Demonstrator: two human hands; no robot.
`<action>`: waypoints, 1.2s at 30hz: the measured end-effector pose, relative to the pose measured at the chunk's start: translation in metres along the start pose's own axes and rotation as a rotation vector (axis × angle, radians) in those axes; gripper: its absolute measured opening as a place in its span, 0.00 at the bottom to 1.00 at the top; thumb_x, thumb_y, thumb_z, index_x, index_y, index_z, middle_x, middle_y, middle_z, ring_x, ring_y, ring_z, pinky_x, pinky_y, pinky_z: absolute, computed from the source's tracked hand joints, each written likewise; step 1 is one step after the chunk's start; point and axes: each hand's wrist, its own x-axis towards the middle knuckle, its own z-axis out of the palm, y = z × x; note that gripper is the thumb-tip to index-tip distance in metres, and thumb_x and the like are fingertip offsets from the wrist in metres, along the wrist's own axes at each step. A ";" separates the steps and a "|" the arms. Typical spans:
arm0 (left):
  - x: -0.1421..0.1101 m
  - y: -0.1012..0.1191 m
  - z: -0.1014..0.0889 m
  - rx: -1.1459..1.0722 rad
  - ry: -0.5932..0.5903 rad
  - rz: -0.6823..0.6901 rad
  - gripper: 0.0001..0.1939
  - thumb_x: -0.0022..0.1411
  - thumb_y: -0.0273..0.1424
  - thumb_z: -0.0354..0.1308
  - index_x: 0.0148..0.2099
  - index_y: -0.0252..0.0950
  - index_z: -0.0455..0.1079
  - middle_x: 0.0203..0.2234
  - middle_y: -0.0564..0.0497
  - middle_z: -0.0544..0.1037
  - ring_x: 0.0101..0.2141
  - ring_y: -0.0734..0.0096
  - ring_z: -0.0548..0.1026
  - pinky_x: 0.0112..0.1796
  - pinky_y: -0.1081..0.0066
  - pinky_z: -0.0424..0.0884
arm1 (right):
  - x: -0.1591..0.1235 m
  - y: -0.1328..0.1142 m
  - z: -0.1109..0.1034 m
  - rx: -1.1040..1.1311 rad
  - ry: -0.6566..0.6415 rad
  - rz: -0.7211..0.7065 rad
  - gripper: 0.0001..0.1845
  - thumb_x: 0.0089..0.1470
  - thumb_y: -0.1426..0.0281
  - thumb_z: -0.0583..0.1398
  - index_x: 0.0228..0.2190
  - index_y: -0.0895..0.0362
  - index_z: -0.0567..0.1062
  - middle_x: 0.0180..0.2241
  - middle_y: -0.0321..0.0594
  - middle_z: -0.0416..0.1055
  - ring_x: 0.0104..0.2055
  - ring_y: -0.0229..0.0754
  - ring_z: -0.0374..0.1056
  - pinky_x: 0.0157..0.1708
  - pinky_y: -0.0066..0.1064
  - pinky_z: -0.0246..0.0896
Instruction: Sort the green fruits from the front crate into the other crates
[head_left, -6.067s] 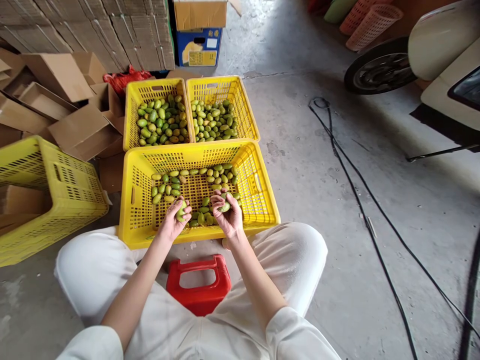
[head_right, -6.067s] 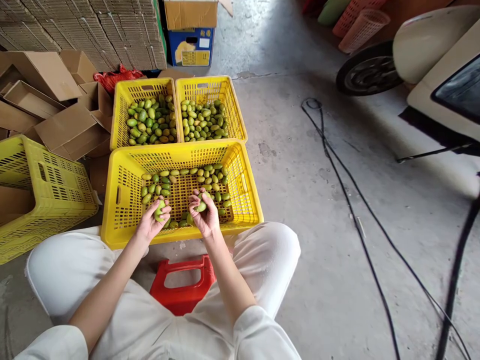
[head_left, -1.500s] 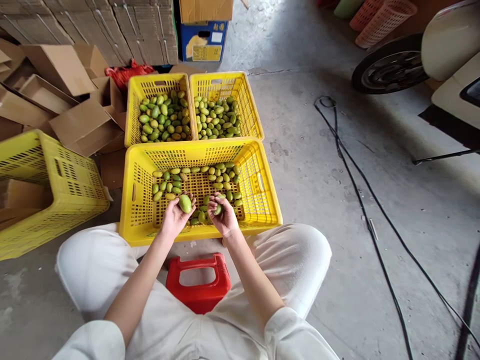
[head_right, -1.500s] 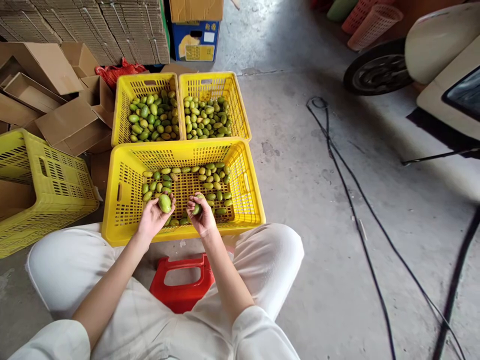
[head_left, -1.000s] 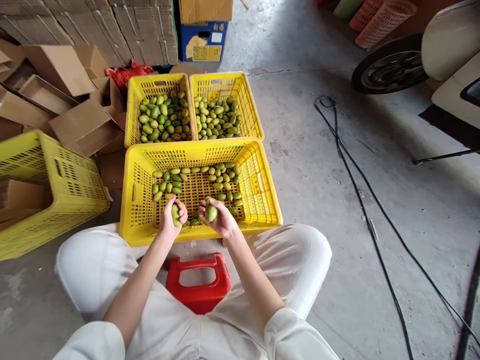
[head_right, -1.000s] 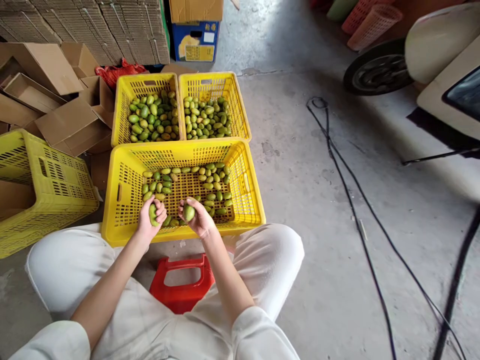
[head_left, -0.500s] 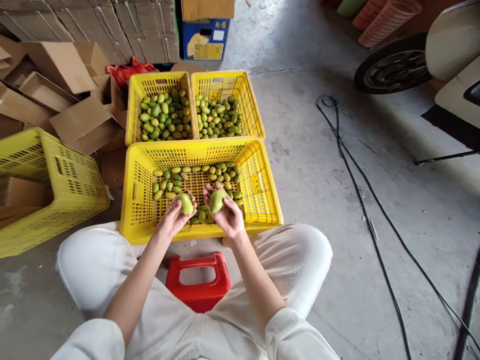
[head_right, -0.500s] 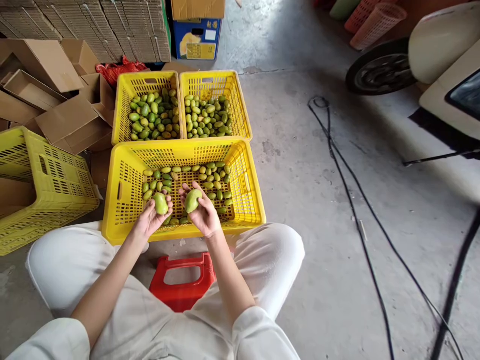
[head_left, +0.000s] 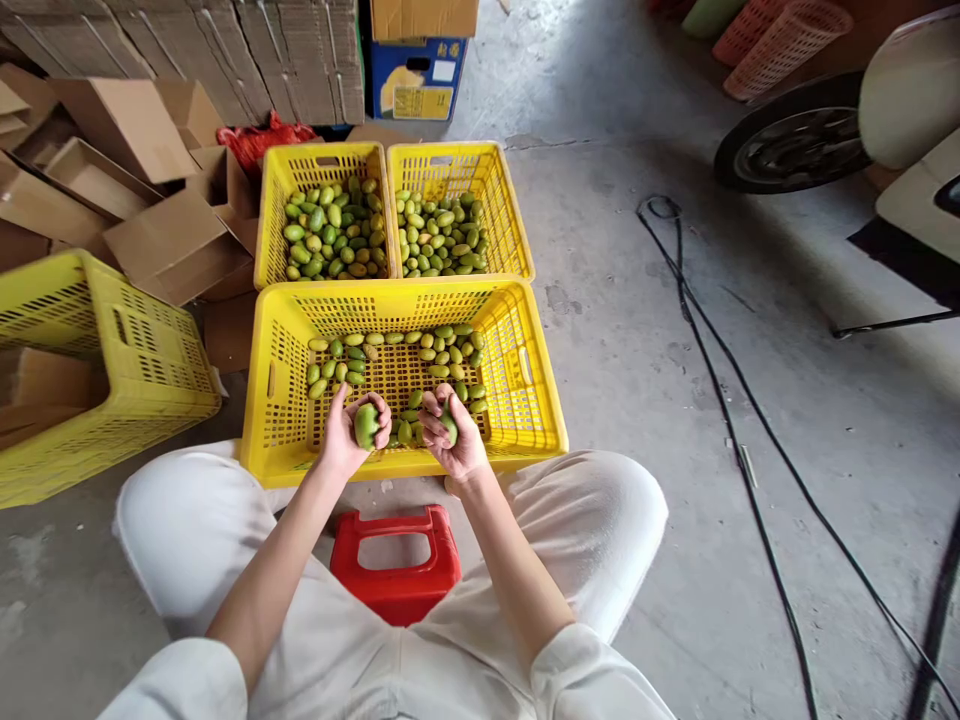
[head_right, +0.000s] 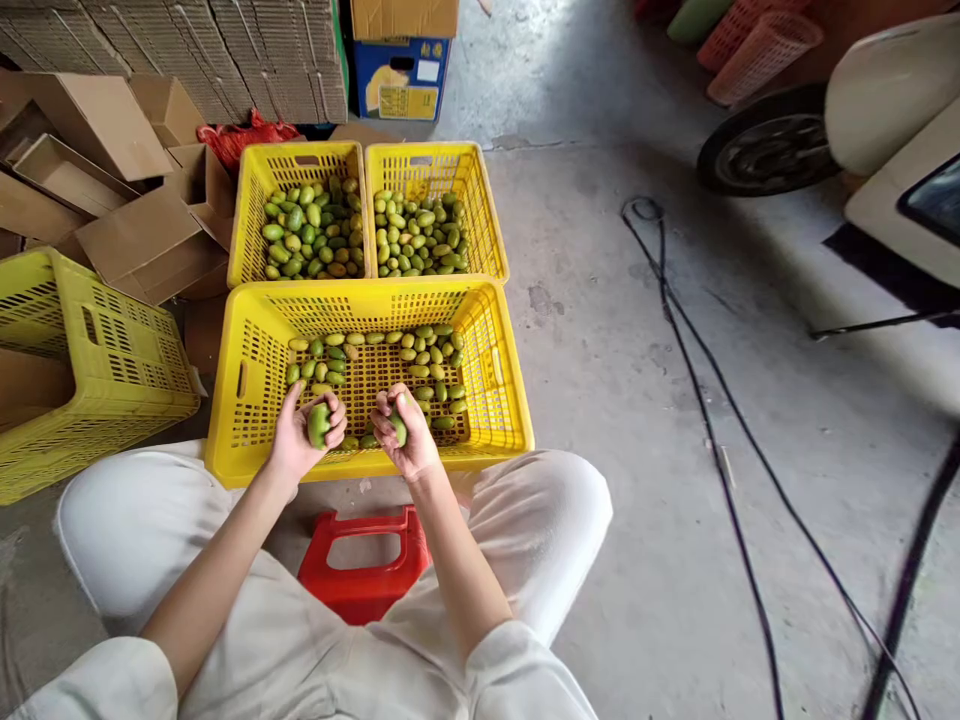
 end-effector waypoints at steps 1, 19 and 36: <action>-0.001 0.002 0.002 -0.023 0.022 0.001 0.18 0.62 0.43 0.57 0.33 0.31 0.72 0.24 0.48 0.74 0.21 0.72 0.72 0.20 0.73 0.68 | 0.000 -0.001 0.001 -0.007 0.008 -0.022 0.12 0.51 0.62 0.67 0.30 0.54 0.70 0.27 0.32 0.66 0.21 0.29 0.58 0.13 0.16 0.53; 0.003 -0.002 -0.006 0.002 0.172 0.030 0.10 0.51 0.23 0.65 0.37 0.34 0.70 0.28 0.53 0.75 0.23 0.80 0.71 0.28 0.76 0.73 | 0.006 0.002 -0.009 -0.038 0.154 0.016 0.16 0.43 0.76 0.69 0.33 0.53 0.71 0.28 0.28 0.70 0.28 0.30 0.67 0.27 0.19 0.68; 0.006 -0.003 -0.007 0.084 0.059 0.037 0.12 0.50 0.26 0.69 0.37 0.35 0.70 0.26 0.54 0.72 0.22 0.80 0.69 0.19 0.81 0.63 | 0.009 0.002 -0.016 -0.119 0.172 0.103 0.18 0.46 0.70 0.69 0.41 0.52 0.74 0.36 0.34 0.74 0.36 0.38 0.71 0.38 0.34 0.74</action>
